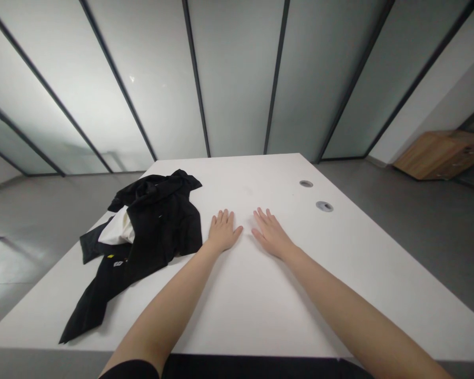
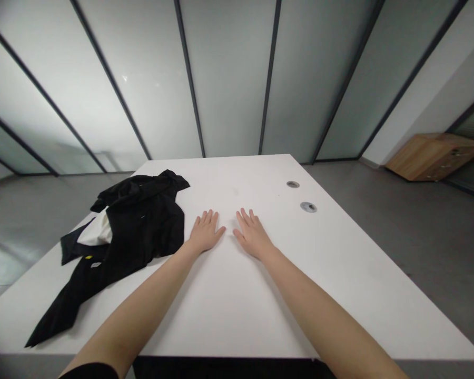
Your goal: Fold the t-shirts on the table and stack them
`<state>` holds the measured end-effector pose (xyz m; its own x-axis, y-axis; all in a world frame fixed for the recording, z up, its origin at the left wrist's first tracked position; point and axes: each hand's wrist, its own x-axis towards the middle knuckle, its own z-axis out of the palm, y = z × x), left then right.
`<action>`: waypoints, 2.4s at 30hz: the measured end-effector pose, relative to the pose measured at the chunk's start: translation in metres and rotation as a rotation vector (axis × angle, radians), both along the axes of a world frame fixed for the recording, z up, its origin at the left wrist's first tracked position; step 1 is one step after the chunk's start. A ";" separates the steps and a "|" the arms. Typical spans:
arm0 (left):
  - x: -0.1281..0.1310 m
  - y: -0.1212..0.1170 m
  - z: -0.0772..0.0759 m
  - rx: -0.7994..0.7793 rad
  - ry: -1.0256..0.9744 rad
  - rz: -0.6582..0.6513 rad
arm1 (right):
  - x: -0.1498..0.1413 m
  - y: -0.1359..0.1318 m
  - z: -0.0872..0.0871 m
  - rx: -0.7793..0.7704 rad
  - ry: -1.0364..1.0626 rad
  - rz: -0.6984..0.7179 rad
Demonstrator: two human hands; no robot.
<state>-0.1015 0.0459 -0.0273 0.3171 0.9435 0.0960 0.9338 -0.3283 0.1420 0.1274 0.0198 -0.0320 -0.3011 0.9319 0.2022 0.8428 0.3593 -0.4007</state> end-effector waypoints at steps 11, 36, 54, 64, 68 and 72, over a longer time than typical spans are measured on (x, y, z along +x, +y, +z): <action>-0.007 -0.009 0.001 0.007 -0.007 0.028 | -0.007 0.001 0.004 -0.118 -0.176 -0.053; -0.005 -0.012 0.008 0.001 0.047 0.031 | 0.000 0.000 0.008 -0.139 -0.193 -0.024; -0.005 -0.011 0.007 -0.004 0.100 0.042 | -0.005 -0.005 0.018 -0.140 -0.279 -0.041; -0.005 -0.010 0.005 0.018 0.080 0.034 | -0.005 -0.006 0.020 -0.145 -0.271 -0.049; -0.005 -0.010 0.006 0.004 0.084 0.037 | -0.005 -0.006 0.020 -0.143 -0.292 -0.038; -0.005 -0.011 0.006 0.007 0.076 0.040 | -0.004 -0.004 0.018 -0.136 -0.300 -0.032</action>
